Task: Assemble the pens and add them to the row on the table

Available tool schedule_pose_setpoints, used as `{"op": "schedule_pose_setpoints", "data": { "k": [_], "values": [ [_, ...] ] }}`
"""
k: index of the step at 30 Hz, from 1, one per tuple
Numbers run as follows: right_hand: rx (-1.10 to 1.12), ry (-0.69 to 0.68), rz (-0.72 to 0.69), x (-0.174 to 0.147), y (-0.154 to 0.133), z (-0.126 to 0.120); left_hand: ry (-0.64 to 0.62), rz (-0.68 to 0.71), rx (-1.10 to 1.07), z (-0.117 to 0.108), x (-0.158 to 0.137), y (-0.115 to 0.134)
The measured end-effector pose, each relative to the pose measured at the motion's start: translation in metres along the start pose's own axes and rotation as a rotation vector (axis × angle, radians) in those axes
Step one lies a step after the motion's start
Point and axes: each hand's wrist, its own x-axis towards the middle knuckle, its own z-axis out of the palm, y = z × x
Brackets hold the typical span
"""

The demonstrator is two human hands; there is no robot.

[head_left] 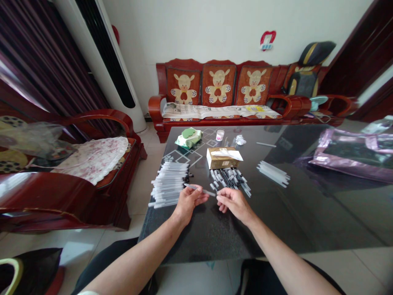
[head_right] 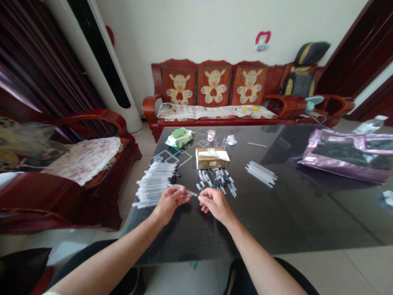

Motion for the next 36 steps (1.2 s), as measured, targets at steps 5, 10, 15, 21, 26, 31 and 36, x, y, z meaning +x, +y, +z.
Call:
{"op": "schedule_pose_setpoints", "data": {
  "k": [5,10,15,21,26,31,36],
  "values": [
    [-0.051,0.009,-0.021,-0.0010,-0.0013,0.0026,-0.029,0.012,-0.001,-0.0012,0.0001,-0.0015],
    [0.000,-0.016,0.018,-0.0009,-0.0015,0.0065,-0.038,0.002,-0.003,-0.0015,-0.0006,-0.0002],
    [0.046,-0.048,0.023,-0.0017,-0.0038,0.0044,-0.051,0.003,-0.006,-0.0004,-0.0013,0.0022],
    [-0.078,0.022,-0.074,-0.0031,-0.0048,0.0033,-0.025,0.011,-0.014,-0.0001,-0.0012,0.0005],
    [-0.172,0.084,-0.147,-0.0045,-0.0051,0.0065,0.001,0.018,0.004,0.0005,-0.0002,0.0002],
    [-0.267,0.146,-0.202,-0.0050,-0.0060,0.0076,0.005,0.011,-0.002,0.0023,0.0000,0.0017],
    [-0.267,0.156,-0.208,-0.0056,-0.0064,0.0077,0.004,-0.004,-0.009,0.0021,-0.0007,0.0020]
  ]
}}
